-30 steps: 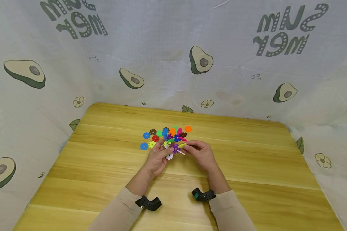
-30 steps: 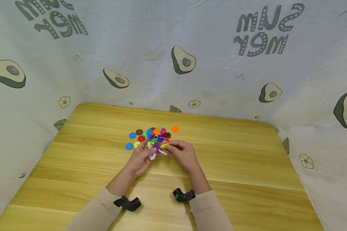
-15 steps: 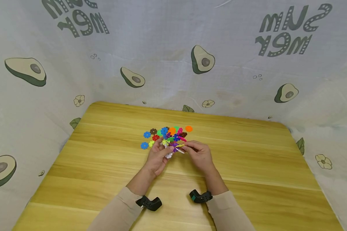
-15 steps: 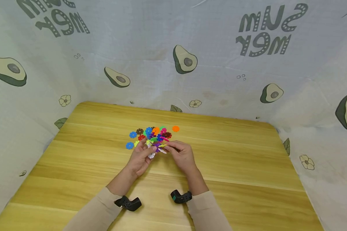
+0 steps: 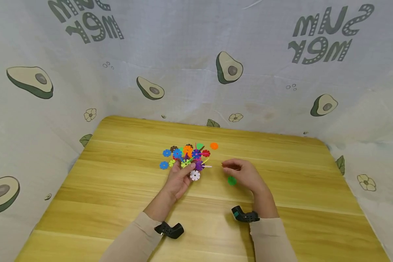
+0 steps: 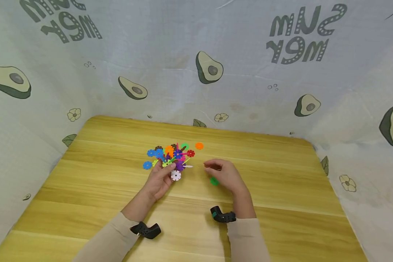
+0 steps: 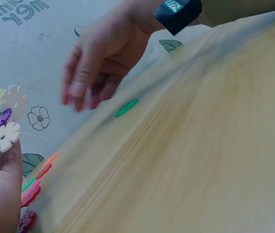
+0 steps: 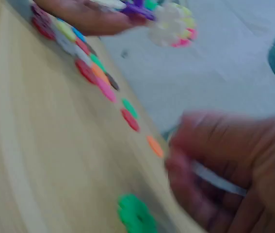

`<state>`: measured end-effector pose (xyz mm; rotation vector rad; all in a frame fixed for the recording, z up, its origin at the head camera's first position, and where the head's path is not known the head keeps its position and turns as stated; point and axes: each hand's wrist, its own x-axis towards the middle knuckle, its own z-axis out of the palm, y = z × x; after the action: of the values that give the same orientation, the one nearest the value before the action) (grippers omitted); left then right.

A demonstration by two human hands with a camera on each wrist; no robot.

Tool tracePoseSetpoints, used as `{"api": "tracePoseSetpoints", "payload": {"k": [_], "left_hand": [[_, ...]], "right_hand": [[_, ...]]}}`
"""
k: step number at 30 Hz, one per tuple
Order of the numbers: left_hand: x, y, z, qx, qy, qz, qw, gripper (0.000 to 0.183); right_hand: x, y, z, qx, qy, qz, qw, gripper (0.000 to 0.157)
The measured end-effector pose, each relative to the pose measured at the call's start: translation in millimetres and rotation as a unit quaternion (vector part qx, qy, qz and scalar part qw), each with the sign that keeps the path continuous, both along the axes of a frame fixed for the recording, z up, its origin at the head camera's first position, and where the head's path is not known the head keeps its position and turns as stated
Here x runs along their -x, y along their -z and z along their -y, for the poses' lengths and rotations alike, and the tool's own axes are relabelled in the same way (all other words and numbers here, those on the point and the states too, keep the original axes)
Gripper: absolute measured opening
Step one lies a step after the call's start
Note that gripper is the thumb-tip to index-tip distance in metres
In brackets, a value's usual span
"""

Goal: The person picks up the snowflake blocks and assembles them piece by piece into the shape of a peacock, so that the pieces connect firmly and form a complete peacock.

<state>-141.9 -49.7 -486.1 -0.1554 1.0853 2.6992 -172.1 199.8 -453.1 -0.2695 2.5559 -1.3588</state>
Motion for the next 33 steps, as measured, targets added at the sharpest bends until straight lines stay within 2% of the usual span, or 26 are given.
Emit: {"api": "tracePoseSetpoints", "payload": {"k": [2, 4, 9, 13, 15, 17, 19, 21, 24, 26, 33], "left_hand": [[0.9, 0.5, -1, 0.001, -0.008, -0.004, 1.0, 0.051], [1.2, 1.3, -1, 0.003, -0.014, -0.005, 0.9999, 0.039], [0.1, 2.4, -1, 0.015, -0.023, -0.003, 0.9996, 0.034], [-0.5, 2.1, -2, 0.026, -0.026, 0.005, 0.9993, 0.034], [-0.4, 2.1, -3, 0.022, -0.03, 0.007, 0.9993, 0.031], [-0.2, 2.0, -4, 0.015, -0.035, 0.009, 0.9992, 0.029], [-0.2, 1.8, -5, 0.011, -0.04, 0.011, 0.9991, 0.027], [-0.3, 1.9, -5, 0.012, -0.044, 0.013, 0.9989, 0.026], [-0.8, 1.9, -6, 0.018, -0.044, 0.007, 0.9989, 0.023], [-0.7, 2.1, -6, 0.019, -0.042, 0.003, 0.9989, 0.02], [0.5, 1.7, -6, 0.024, -0.042, 0.003, 0.9988, 0.01]], "right_hand": [[-0.2, -3.0, -12, -0.085, -0.008, 0.009, 0.996, 0.031], [-0.6, -4.0, -19, -0.13, -0.029, 0.02, 0.991, 0.034], [-0.3, -0.3, -18, -0.173, -0.077, 0.008, 0.982, 0.026], [-0.4, 1.0, -7, -0.189, -0.064, -0.002, 0.98, 0.019], [-0.6, 1.2, -1, -0.173, -0.039, -0.004, 0.984, 0.019], [-1.5, 1.3, 5, -0.135, -0.014, -0.011, 0.991, 0.019], [-2.5, 1.3, 12, -0.072, 0.006, -0.019, 0.997, 0.018], [-3.9, 2.2, 19, -0.003, 0.011, -0.033, 0.999, 0.017], [-5.9, 4.3, 31, 0.085, 0.01, -0.052, 0.995, 0.016], [-7.3, 5.7, 38, 0.119, 0.01, -0.071, 0.99, 0.015], [-10.3, 9.9, 52, 0.161, 0.023, -0.111, 0.98, 0.013]]}}
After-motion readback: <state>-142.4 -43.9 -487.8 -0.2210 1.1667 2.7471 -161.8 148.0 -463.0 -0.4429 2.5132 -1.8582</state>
